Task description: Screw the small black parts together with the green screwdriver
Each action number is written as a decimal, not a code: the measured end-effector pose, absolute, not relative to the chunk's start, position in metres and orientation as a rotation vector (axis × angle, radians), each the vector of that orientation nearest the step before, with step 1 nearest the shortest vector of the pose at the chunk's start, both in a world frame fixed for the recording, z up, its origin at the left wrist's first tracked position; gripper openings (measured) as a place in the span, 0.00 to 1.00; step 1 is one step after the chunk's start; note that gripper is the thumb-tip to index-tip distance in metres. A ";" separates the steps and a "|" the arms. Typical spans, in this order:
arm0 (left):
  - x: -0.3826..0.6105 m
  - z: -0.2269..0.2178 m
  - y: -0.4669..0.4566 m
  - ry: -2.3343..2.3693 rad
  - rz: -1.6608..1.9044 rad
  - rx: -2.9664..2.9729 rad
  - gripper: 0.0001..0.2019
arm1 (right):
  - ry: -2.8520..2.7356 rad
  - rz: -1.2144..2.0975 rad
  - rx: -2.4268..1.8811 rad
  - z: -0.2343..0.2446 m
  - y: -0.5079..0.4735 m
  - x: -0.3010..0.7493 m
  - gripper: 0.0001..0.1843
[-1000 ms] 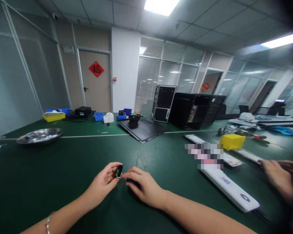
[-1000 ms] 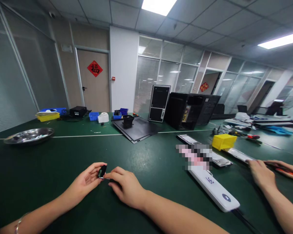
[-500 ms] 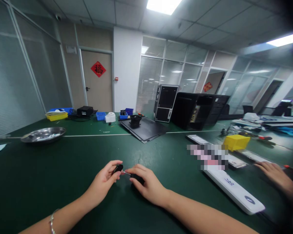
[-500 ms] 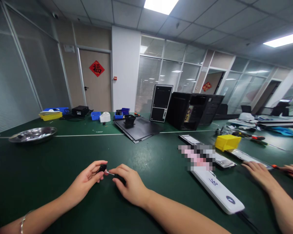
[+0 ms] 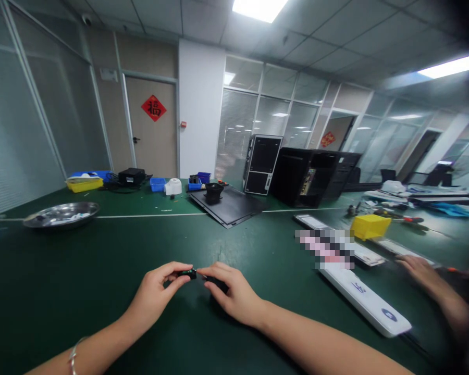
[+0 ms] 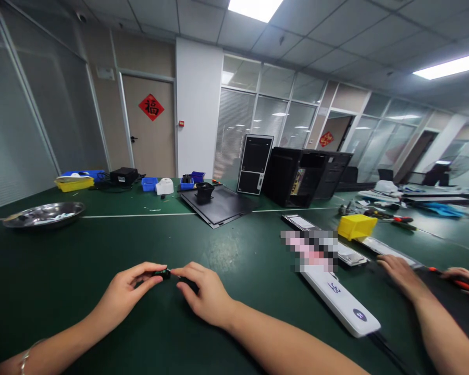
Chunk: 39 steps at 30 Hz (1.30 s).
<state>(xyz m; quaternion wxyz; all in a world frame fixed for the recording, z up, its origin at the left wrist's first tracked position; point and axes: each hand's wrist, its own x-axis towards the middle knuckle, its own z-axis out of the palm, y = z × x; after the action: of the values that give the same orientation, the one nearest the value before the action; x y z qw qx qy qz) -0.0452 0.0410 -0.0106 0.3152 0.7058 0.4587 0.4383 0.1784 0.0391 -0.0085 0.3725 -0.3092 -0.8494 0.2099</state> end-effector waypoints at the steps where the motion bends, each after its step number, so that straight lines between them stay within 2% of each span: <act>1: -0.045 -0.011 0.041 1.206 1.163 1.863 0.11 | -2.179 0.536 -0.794 -0.008 0.039 0.179 0.18; 12: -0.048 -0.014 0.043 1.245 1.115 1.934 0.14 | -2.194 0.533 -0.795 -0.008 0.039 0.179 0.17; 18: -0.047 -0.009 0.042 1.182 1.083 2.034 0.10 | -2.196 0.533 -0.782 -0.007 0.038 0.179 0.16; 39: -0.044 -0.004 0.038 1.174 1.066 2.044 0.10 | -2.229 0.544 -0.748 -0.005 0.036 0.179 0.17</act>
<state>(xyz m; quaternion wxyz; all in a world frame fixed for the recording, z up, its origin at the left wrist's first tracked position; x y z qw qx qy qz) -0.0444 0.0378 -0.0041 0.2737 0.7599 0.4366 0.3962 0.1792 0.0357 -0.0054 0.3562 -0.2898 -0.8630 0.2106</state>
